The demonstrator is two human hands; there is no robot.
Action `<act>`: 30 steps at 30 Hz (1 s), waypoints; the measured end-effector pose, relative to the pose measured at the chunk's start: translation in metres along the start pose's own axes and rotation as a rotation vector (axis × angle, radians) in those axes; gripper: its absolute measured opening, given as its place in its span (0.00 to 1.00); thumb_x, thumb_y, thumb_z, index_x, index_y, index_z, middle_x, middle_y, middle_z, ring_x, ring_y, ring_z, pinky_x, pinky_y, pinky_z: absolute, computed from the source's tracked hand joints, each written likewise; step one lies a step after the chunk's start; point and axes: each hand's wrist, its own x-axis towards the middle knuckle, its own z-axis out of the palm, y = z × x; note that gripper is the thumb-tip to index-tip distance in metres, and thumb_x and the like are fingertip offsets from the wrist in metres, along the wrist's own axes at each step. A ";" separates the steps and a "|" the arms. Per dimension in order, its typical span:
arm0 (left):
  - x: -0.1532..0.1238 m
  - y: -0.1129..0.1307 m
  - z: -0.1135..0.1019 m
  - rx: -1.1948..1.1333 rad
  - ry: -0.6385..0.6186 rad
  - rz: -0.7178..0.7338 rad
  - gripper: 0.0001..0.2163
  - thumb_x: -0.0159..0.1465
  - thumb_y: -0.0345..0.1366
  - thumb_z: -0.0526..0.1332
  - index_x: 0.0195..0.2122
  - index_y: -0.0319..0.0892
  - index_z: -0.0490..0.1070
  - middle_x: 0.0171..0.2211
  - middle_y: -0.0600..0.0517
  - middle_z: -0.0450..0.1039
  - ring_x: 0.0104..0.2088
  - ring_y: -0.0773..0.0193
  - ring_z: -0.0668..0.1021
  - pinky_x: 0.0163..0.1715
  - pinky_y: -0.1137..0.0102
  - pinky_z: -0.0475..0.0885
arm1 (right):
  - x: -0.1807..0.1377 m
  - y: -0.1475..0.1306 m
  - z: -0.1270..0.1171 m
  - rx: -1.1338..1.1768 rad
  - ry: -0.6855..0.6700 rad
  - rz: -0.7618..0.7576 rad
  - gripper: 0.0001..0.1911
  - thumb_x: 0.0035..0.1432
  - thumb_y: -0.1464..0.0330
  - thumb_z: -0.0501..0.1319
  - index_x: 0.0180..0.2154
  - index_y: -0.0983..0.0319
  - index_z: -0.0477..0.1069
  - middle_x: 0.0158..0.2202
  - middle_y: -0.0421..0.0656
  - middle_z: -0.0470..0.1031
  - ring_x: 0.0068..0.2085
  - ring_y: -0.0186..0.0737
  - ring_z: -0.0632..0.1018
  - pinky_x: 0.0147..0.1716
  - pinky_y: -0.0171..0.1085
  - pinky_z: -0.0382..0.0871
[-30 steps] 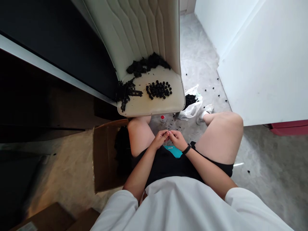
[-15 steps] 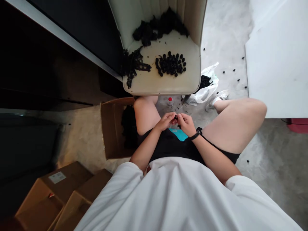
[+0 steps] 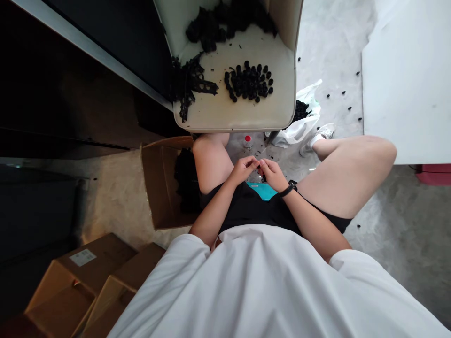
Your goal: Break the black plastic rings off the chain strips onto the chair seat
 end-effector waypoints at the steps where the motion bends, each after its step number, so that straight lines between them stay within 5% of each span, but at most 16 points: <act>1: 0.001 -0.001 0.000 -0.113 -0.023 -0.056 0.30 0.64 0.68 0.63 0.30 0.42 0.68 0.21 0.58 0.64 0.23 0.70 0.65 0.26 0.70 0.60 | 0.000 -0.001 0.000 0.070 -0.021 0.020 0.35 0.66 0.35 0.57 0.25 0.58 0.63 0.23 0.38 0.65 0.27 0.36 0.65 0.30 0.39 0.60; 7: -0.004 0.005 0.001 -0.579 -0.170 -0.190 0.31 0.54 0.68 0.73 0.29 0.43 0.67 0.21 0.59 0.63 0.19 0.72 0.66 0.21 0.71 0.65 | -0.006 -0.019 0.002 0.479 -0.117 0.155 0.36 0.60 0.34 0.64 0.24 0.54 0.54 0.17 0.32 0.53 0.20 0.32 0.55 0.23 0.38 0.53; 12: -0.008 0.006 -0.002 -0.640 -0.313 -0.219 0.32 0.49 0.68 0.74 0.26 0.43 0.69 0.15 0.58 0.60 0.13 0.70 0.66 0.16 0.70 0.64 | -0.012 -0.033 0.004 0.541 -0.098 0.208 0.37 0.56 0.35 0.66 0.23 0.53 0.49 0.14 0.31 0.49 0.18 0.32 0.53 0.20 0.37 0.52; 16: -0.010 0.003 -0.018 -0.461 -0.698 -0.245 0.34 0.45 0.72 0.74 0.17 0.42 0.70 0.12 0.52 0.62 0.12 0.65 0.69 0.14 0.66 0.64 | -0.003 -0.034 -0.010 0.536 0.074 0.184 0.35 0.60 0.38 0.64 0.24 0.54 0.49 0.16 0.33 0.53 0.19 0.32 0.54 0.20 0.37 0.53; 18: -0.011 0.003 -0.024 -0.409 -0.779 -0.224 0.33 0.46 0.72 0.73 0.19 0.42 0.75 0.14 0.48 0.68 0.14 0.62 0.72 0.16 0.65 0.66 | 0.003 -0.032 -0.020 0.523 0.225 0.097 0.32 0.62 0.42 0.64 0.25 0.55 0.52 0.20 0.36 0.63 0.20 0.31 0.55 0.21 0.38 0.52; 22: -0.010 0.007 -0.024 -0.426 -0.570 -0.092 0.29 0.53 0.66 0.74 0.32 0.40 0.84 0.23 0.44 0.78 0.22 0.59 0.81 0.23 0.66 0.75 | 0.006 -0.019 -0.025 0.435 0.261 -0.060 0.27 0.59 0.52 0.70 0.22 0.58 0.59 0.35 0.45 0.79 0.21 0.29 0.58 0.23 0.38 0.52; 30: -0.003 0.012 -0.019 -0.397 -0.058 -0.014 0.23 0.55 0.52 0.80 0.44 0.42 0.80 0.31 0.50 0.82 0.33 0.60 0.86 0.38 0.64 0.82 | -0.003 -0.011 -0.010 0.184 0.109 -0.110 0.27 0.58 0.54 0.70 0.21 0.57 0.57 0.22 0.38 0.66 0.26 0.35 0.64 0.29 0.38 0.59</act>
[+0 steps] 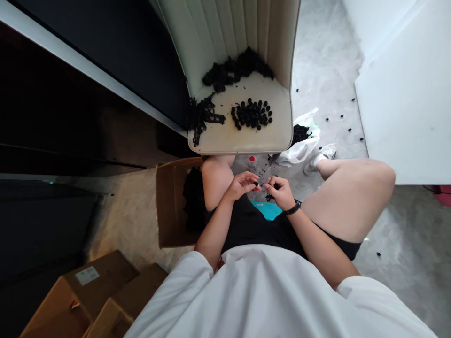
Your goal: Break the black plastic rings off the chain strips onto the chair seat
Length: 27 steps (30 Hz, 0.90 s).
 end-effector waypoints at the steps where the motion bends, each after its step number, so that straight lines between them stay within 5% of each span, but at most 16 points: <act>1: 0.002 0.004 -0.002 0.057 0.057 0.016 0.22 0.56 0.51 0.79 0.42 0.41 0.80 0.33 0.49 0.83 0.34 0.59 0.86 0.38 0.64 0.82 | 0.000 -0.002 0.000 -0.022 -0.027 -0.003 0.27 0.59 0.54 0.69 0.21 0.57 0.57 0.22 0.38 0.66 0.26 0.35 0.64 0.30 0.38 0.59; 7: 0.049 0.057 -0.022 0.736 0.354 0.399 0.12 0.66 0.47 0.73 0.43 0.46 0.85 0.46 0.43 0.82 0.50 0.54 0.83 0.51 0.59 0.79 | -0.003 -0.003 0.004 -0.069 -0.183 0.005 0.27 0.61 0.54 0.65 0.21 0.57 0.54 0.22 0.36 0.59 0.27 0.34 0.60 0.30 0.38 0.55; 11: 0.100 0.081 -0.040 1.042 0.524 0.607 0.10 0.72 0.43 0.66 0.47 0.45 0.84 0.45 0.44 0.81 0.50 0.55 0.80 0.58 0.56 0.75 | -0.006 0.000 0.005 -0.122 -0.238 0.025 0.25 0.61 0.54 0.64 0.22 0.57 0.55 0.22 0.36 0.58 0.27 0.34 0.60 0.30 0.37 0.55; 16: 0.135 0.078 -0.053 1.166 0.577 0.637 0.10 0.73 0.41 0.64 0.47 0.43 0.84 0.46 0.42 0.79 0.52 0.52 0.77 0.61 0.53 0.72 | -0.008 -0.001 0.005 -0.134 -0.237 0.031 0.24 0.62 0.56 0.63 0.22 0.57 0.56 0.22 0.35 0.58 0.27 0.34 0.61 0.31 0.37 0.56; 24: 0.139 0.076 -0.049 1.259 0.669 0.583 0.12 0.73 0.41 0.64 0.51 0.45 0.84 0.61 0.39 0.69 0.63 0.47 0.70 0.66 0.48 0.67 | -0.004 -0.001 0.010 -0.123 -0.191 -0.050 0.24 0.69 0.53 0.62 0.24 0.59 0.63 0.37 0.45 0.74 0.40 0.43 0.76 0.47 0.43 0.69; 27: 0.138 0.075 -0.050 1.280 0.678 0.591 0.12 0.72 0.38 0.64 0.53 0.45 0.83 0.59 0.39 0.69 0.61 0.48 0.72 0.65 0.50 0.67 | -0.002 0.007 0.010 -0.213 -0.143 0.006 0.23 0.69 0.51 0.60 0.27 0.59 0.66 0.32 0.42 0.71 0.36 0.41 0.73 0.41 0.41 0.67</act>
